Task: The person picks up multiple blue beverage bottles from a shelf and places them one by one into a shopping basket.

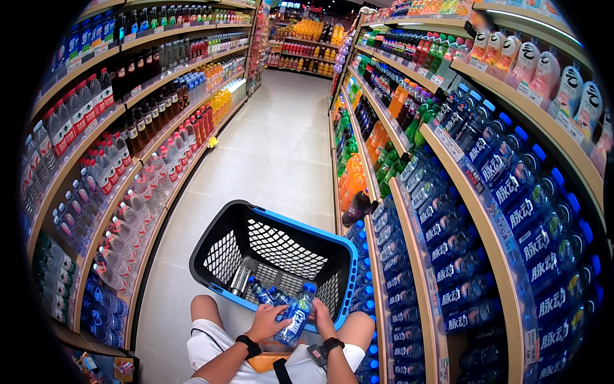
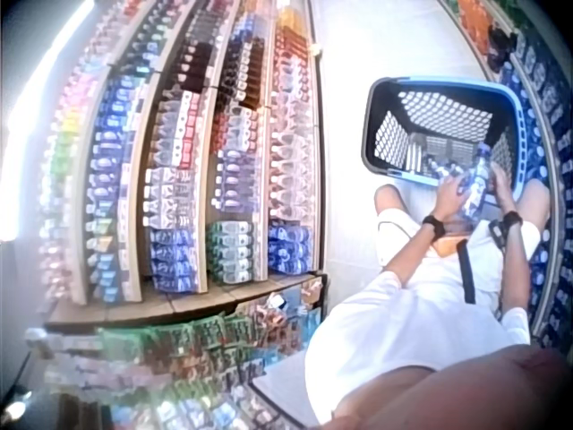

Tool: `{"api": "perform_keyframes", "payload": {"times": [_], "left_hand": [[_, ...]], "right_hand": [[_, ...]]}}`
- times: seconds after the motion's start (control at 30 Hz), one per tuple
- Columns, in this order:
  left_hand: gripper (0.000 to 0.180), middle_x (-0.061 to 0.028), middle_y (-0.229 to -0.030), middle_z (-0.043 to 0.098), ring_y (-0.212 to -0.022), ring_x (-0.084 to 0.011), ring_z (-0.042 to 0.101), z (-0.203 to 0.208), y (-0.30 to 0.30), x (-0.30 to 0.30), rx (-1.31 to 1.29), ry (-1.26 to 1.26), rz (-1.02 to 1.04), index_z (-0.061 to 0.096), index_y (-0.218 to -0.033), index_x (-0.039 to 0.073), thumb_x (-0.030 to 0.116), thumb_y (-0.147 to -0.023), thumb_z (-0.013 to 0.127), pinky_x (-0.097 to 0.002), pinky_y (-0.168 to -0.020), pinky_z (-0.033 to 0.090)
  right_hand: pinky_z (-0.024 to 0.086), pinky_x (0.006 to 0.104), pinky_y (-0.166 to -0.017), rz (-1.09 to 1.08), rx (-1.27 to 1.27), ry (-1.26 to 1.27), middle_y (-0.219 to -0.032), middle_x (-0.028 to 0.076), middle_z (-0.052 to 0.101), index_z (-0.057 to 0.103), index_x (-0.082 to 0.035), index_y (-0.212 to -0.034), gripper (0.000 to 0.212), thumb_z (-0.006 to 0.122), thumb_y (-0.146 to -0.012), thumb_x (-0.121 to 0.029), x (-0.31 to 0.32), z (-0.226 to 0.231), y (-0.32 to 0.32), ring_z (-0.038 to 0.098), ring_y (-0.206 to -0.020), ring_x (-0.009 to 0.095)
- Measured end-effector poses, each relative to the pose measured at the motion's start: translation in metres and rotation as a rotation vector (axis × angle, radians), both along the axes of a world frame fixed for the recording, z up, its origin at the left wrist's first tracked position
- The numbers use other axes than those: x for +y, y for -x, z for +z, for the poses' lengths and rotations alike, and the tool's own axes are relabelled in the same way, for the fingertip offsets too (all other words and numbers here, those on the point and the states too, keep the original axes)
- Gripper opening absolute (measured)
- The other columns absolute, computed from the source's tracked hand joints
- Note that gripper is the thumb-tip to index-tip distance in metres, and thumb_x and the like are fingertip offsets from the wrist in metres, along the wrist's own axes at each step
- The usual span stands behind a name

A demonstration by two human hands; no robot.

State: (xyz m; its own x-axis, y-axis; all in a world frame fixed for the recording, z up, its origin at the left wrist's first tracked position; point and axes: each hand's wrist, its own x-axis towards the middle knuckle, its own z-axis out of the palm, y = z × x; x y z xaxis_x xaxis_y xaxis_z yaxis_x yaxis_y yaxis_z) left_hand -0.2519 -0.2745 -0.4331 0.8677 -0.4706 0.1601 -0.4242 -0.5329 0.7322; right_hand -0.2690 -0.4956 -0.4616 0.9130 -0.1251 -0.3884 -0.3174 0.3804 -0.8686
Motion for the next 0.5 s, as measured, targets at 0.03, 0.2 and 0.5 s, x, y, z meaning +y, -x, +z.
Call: {"api": "perform_keyframes", "payload": {"times": [0.03, 0.2, 0.5], "left_hand": [[0.053, -0.0079, -0.092, 0.068, -0.093, -0.0224, 0.06, 0.0, 0.0, 0.001, 0.011, 0.002, -0.004, 0.066, -0.118, 0.01, 0.048, -0.081, 0.069, -0.0366, -0.096, 0.034], [0.052, -0.008, -0.092, 0.069, -0.092, -0.0232, 0.061, -0.001, -0.001, 0.0, 0.014, -0.003, 0.002, 0.066, -0.117, 0.01, 0.047, -0.08, 0.071, -0.037, -0.097, 0.034], [0.053, -0.0073, -0.095, 0.069, -0.095, -0.0241, 0.058, 0.004, 0.0, 0.0, 0.028, -0.013, 0.015, 0.065, -0.119, 0.009, 0.046, -0.08, 0.07, -0.0365, -0.096, 0.035]], "right_hand": [[0.044, 0.021, -0.062, -0.009, 0.026, -0.027, -0.078, -0.006, 0.052, 0.055, -0.013, -0.106, 0.025, 0.052, -0.097, -0.035, 0.001, 0.002, -0.001, 0.054, -0.071, 0.006], [0.044, 0.0206, -0.062, -0.011, 0.033, 0.004, -0.078, -0.006, 0.052, 0.055, -0.013, -0.107, 0.026, 0.052, -0.097, -0.036, 0.002, 0.002, -0.001, 0.054, -0.07, 0.006], [0.044, 0.0196, -0.062, -0.014, 0.035, -0.003, -0.078, -0.006, 0.049, 0.055, -0.013, -0.105, 0.024, 0.053, -0.097, -0.036, 0.005, 0.014, 0.001, 0.05, -0.068, 0.005]]}}
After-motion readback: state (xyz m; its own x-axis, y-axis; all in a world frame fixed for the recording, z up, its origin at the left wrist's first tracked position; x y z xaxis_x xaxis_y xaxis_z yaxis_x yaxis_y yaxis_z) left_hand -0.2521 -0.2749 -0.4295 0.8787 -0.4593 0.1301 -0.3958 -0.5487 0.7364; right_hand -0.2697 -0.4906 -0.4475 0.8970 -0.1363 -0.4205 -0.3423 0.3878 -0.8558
